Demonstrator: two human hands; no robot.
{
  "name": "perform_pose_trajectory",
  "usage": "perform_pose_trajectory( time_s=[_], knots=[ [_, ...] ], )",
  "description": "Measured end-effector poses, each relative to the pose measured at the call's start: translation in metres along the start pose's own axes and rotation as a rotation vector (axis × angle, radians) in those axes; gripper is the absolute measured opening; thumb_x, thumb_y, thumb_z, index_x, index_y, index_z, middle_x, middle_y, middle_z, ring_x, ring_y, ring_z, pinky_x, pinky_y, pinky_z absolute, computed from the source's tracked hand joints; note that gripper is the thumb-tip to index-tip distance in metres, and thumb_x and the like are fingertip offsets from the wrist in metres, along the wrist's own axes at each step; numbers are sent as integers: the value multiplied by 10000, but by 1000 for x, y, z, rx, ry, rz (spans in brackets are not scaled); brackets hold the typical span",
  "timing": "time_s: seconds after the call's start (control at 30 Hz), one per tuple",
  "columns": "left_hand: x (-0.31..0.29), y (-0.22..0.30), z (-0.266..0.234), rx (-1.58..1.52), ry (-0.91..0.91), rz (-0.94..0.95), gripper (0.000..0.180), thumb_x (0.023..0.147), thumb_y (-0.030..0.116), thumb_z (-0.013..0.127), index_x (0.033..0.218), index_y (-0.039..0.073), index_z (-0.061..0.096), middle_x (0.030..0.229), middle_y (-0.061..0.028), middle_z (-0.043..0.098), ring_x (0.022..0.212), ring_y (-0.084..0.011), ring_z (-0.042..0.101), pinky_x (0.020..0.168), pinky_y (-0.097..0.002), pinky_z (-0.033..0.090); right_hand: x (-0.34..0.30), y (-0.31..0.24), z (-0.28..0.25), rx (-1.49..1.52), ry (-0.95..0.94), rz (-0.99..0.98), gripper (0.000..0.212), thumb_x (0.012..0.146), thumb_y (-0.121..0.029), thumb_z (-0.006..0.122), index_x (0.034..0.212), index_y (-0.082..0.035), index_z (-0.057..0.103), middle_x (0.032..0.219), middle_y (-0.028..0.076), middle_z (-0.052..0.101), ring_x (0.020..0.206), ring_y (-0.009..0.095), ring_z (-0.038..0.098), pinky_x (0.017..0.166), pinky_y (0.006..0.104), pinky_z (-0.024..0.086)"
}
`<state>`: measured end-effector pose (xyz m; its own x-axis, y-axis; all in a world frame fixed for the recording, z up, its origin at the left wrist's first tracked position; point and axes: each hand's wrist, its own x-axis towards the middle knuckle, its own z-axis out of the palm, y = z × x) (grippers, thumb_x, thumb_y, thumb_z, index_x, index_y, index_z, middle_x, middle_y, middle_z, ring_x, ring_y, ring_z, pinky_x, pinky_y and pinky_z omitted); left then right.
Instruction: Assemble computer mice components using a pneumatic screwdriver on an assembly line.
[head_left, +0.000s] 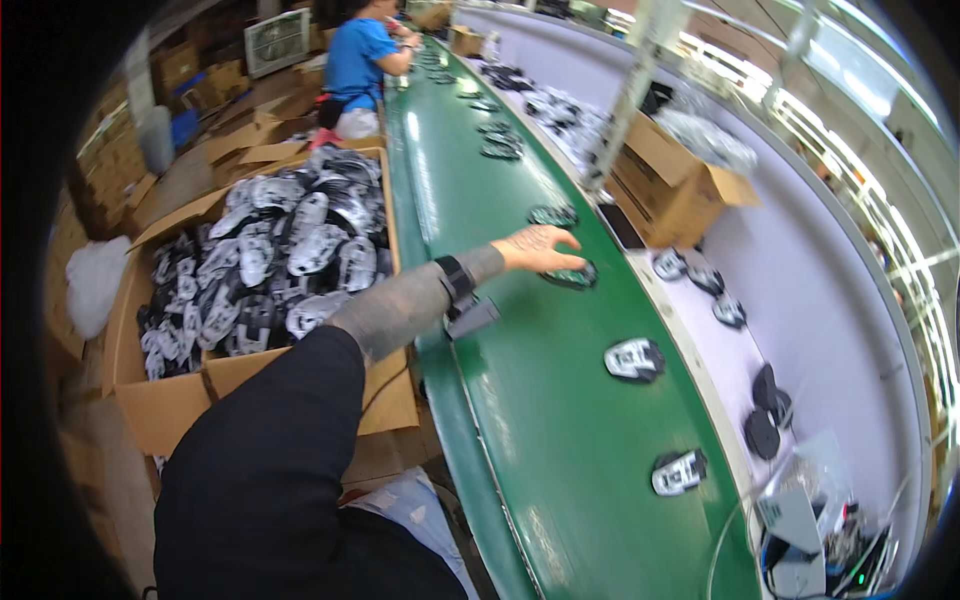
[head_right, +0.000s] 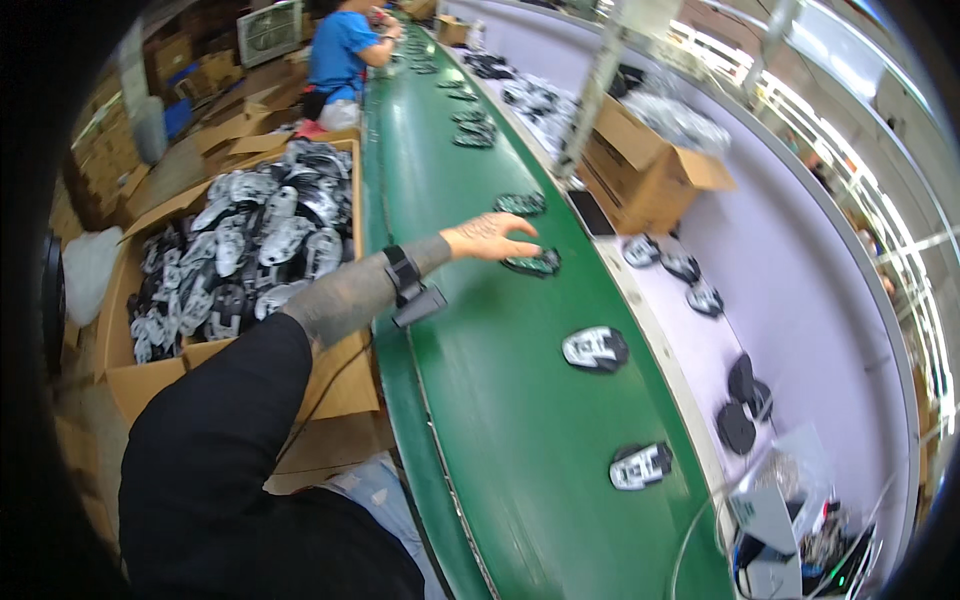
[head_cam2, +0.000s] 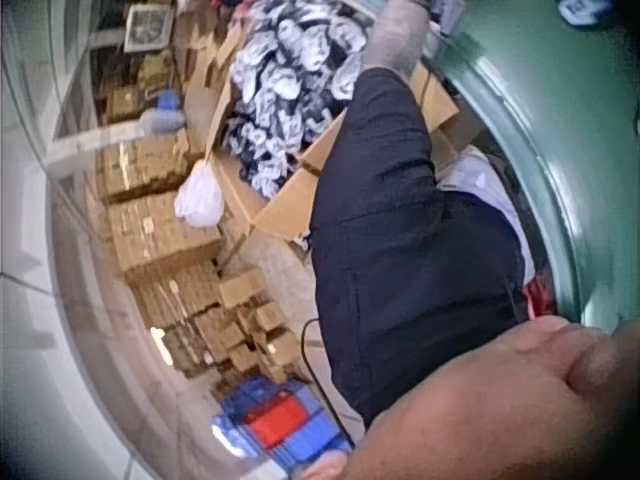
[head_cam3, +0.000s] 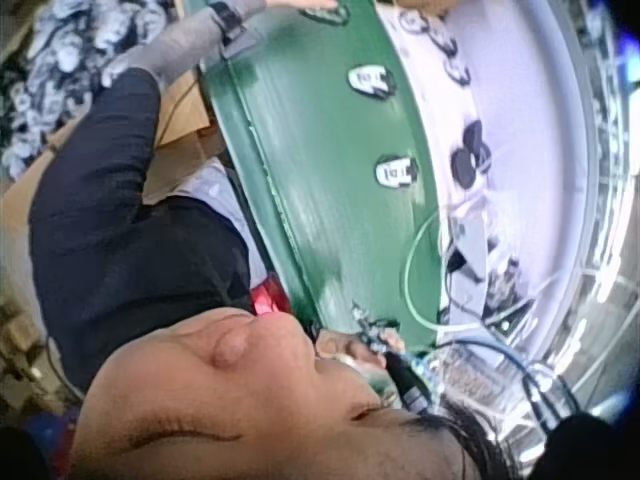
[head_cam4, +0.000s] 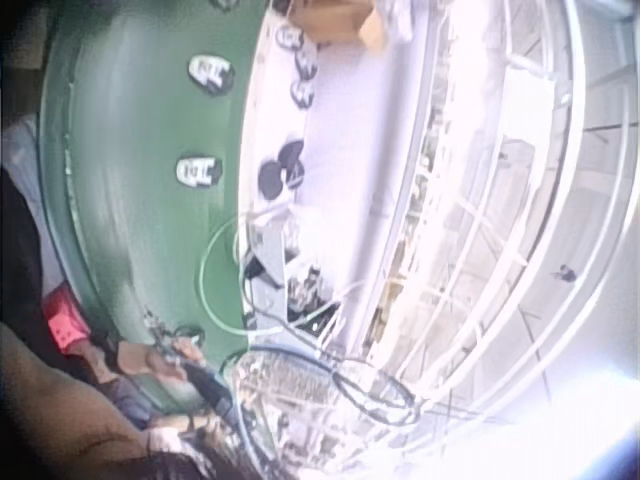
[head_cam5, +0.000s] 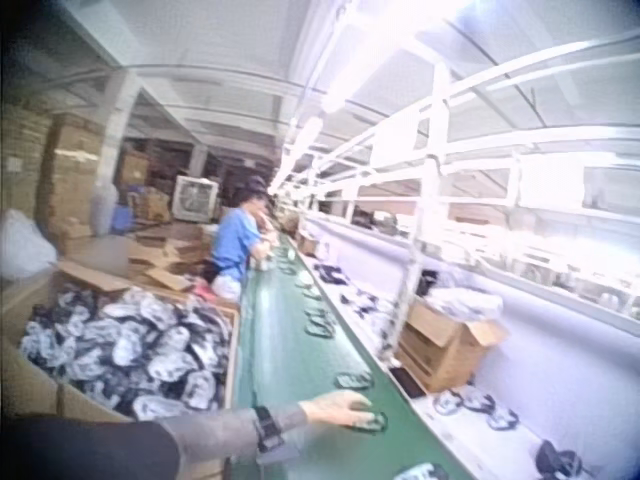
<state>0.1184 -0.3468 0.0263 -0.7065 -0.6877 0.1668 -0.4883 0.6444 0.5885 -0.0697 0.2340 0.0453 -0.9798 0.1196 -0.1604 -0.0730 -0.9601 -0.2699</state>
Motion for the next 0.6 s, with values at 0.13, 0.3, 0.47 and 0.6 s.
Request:
perform_pose_trajectory(
  time_s=[0.13, 0.3, 0.47, 0.6],
  knots=[
    [-73, -74, -122, 486, -12, -416, 616, 758, 516, 608, 1182, 69, 586, 1185, -208, 544, 1158, -342, 484, 963, -394, 403, 8, 48, 4, -48, -159, 102, 582, 860, -512, 566, 1050, 27, 455, 817, 81, 440, 655, 176, 417, 610, 303, 348],
    [-188, -141, -174, 649, -116, -714, 833, 659, 709, 582, 1188, 65, 578, 1259, -214, 465, 1142, -397, 459, 994, -488, 326, 7, 80, -2, -144, -316, 148, 581, 861, -510, 566, 1052, 28, 455, 819, 82, 441, 654, 177, 416, 611, 304, 348],
    [-192, -145, -142, 759, 112, -569, 542, 728, 503, 537, 882, 9, 696, 1003, -220, 641, 989, -366, 597, 904, -459, 425, 1, 94, -12, -264, -461, 150, 579, 862, -507, 565, 1053, 28, 456, 821, 83, 443, 653, 177, 416, 611, 304, 348],
    [-184, -129, -156, 470, 323, -601, 453, 734, 410, 548, 777, -26, 665, 772, -242, 624, 762, -334, 630, 695, -396, 493, 3, 92, -17, -345, -589, 113, 577, 863, -505, 565, 1055, 29, 456, 822, 84, 444, 653, 178, 416, 612, 305, 348]
  ],
)
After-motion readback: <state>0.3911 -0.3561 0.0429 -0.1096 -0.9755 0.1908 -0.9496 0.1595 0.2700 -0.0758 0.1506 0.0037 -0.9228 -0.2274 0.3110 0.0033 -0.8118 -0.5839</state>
